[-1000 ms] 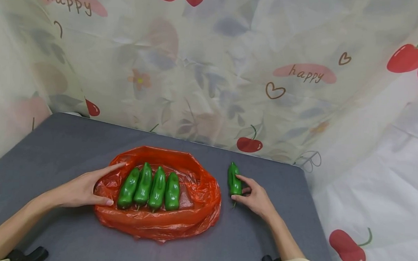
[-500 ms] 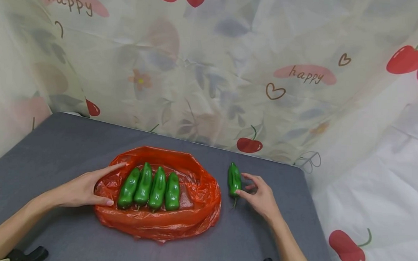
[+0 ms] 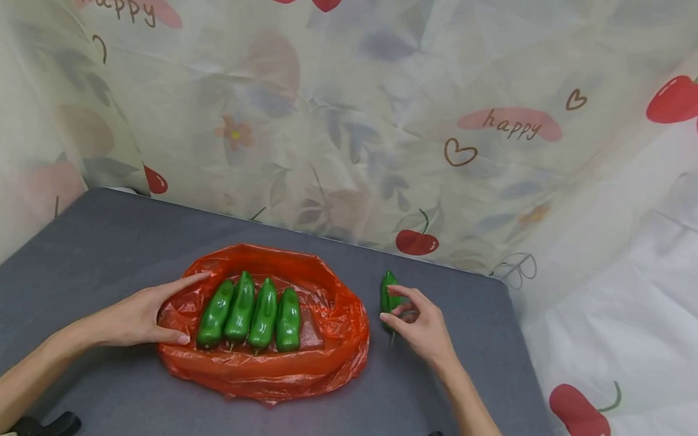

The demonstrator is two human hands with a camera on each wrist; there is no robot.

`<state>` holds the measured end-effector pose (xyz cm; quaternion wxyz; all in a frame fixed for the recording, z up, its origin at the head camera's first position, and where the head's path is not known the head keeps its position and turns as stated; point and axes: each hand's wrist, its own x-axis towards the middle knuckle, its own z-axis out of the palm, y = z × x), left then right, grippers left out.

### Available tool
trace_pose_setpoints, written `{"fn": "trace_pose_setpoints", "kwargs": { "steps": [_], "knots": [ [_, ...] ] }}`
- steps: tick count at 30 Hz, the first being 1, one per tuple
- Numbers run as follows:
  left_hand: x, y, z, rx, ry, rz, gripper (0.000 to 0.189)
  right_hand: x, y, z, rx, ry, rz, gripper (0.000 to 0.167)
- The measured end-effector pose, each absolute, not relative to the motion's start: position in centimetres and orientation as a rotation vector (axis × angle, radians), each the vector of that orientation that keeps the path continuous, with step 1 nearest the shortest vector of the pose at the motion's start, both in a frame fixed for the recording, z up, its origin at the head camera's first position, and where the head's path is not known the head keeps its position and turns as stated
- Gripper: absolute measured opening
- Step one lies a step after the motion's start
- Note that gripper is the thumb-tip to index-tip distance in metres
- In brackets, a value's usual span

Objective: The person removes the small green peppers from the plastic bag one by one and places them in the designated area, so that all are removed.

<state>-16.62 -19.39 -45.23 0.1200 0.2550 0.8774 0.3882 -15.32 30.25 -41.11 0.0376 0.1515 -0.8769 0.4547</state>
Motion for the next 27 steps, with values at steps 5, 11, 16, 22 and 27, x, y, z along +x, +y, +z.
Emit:
{"fn": "trace_pose_setpoints", "kwargs": {
  "steps": [5,11,16,22,27],
  "knots": [
    [-16.5,-19.5,-45.2,0.755,2.57,1.132,0.1,-14.8,28.5,-39.8,0.541,-2.67,1.429,0.047],
    [-16.6,-19.4,-45.3,0.746,2.582,1.126,0.101,-14.8,27.2,-39.5,0.607,-2.633,1.457,0.047],
    [-16.9,-19.5,-45.3,0.729,2.586,1.122,0.102,-14.9,26.0,-39.3,0.66,-2.615,1.494,0.047],
    [-16.9,-19.4,-45.6,0.754,2.594,1.108,0.101,-15.0,24.6,-39.3,0.745,-2.591,1.525,0.047],
    [-16.7,-19.5,-45.6,0.759,2.591,1.108,0.101,-15.0,23.2,-39.2,0.792,-2.605,1.536,0.048]
  ]
}}
